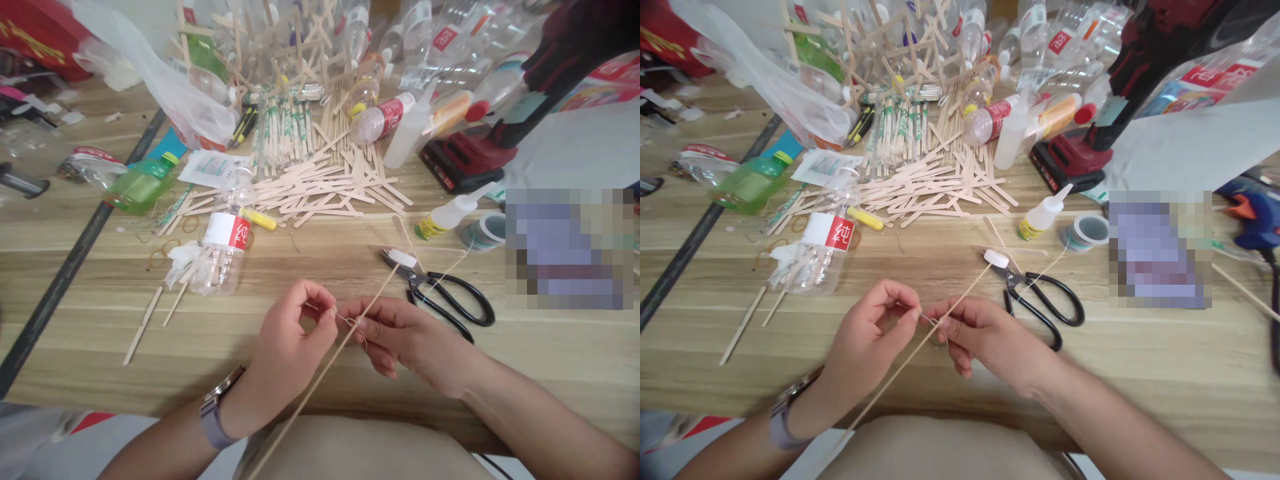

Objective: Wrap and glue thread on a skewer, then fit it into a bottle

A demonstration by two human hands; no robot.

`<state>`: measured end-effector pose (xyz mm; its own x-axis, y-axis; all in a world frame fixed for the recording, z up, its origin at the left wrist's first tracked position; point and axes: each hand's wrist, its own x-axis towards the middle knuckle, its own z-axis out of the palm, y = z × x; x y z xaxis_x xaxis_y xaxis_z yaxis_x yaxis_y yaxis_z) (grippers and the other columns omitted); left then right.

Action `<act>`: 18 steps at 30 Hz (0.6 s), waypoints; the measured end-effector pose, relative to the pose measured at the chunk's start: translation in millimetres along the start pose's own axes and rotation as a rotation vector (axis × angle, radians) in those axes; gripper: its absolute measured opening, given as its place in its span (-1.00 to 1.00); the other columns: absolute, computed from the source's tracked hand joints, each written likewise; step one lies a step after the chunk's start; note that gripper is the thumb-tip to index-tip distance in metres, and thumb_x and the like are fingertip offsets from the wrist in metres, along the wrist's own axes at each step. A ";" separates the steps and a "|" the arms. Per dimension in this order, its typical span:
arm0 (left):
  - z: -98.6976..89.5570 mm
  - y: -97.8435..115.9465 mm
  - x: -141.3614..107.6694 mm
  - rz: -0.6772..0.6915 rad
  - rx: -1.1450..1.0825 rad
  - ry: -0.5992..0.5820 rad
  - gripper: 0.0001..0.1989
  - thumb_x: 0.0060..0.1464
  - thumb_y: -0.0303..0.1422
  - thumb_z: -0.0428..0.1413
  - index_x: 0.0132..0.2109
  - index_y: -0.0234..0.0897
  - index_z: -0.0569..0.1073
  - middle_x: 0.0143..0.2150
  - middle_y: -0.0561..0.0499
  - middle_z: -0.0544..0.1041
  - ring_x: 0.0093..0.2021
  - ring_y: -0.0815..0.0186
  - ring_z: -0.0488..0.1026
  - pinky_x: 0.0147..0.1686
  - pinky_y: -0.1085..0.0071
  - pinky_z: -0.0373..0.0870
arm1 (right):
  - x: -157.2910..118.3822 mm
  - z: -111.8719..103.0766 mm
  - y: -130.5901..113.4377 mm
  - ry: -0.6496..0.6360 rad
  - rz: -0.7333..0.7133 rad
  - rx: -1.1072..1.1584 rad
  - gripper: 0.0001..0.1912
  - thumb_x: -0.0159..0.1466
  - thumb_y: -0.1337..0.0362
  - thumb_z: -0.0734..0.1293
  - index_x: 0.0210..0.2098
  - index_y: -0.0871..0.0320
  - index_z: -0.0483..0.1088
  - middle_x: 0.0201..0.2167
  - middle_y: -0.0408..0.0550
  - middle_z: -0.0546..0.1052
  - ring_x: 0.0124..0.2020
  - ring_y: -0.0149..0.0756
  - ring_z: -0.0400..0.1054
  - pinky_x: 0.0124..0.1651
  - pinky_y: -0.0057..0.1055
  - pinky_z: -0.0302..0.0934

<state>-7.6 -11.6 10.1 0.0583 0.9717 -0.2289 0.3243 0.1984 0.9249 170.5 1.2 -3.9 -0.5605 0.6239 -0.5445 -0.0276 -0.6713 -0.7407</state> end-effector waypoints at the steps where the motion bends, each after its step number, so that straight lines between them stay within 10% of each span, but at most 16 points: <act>1: -0.6 -0.3 0.5 -0.018 -0.016 0.012 -0.93 0.05 -0.49 0.08 -0.31 -0.22 0.38 -0.33 0.07 0.48 -0.32 0.38 0.42 -0.28 0.48 0.32 | -0.8 -0.5 -0.4 -0.006 -0.003 -0.053 -0.59 0.15 -0.06 0.36 -0.32 0.19 0.35 -0.69 -0.32 0.25 -0.69 -0.54 0.08 -0.54 -0.46 -0.03; 11: 3.3 3.0 13.7 -0.254 -0.718 -0.055 -0.82 0.03 -0.49 0.10 -0.41 -0.24 0.21 -0.42 0.18 0.35 -0.52 0.53 0.36 -0.57 0.58 0.20 | -5.1 -2.1 -3.6 0.088 -0.131 -0.579 -0.75 0.32 0.14 0.18 -0.41 0.13 0.32 -0.70 -0.26 0.28 -0.65 -0.46 0.12 -0.56 -0.49 0.00; 18: -3.1 1.5 8.0 -0.178 -0.296 -0.139 -0.86 0.15 -0.42 0.02 -0.16 -0.25 0.44 -0.49 0.13 0.43 -0.53 0.48 0.30 -0.47 0.53 0.27 | -4.9 -1.4 2.8 0.013 -0.072 -0.372 -0.73 0.34 0.10 0.14 -0.35 0.13 0.27 -0.70 -0.27 0.31 -0.69 -0.48 0.21 -0.60 -0.54 0.09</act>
<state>-9.6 -3.2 10.6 0.1599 0.8960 -0.4142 0.0553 0.4108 0.9100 174.4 -3.2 -3.8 -0.5571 0.6709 -0.4893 0.2375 -0.4359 -0.8681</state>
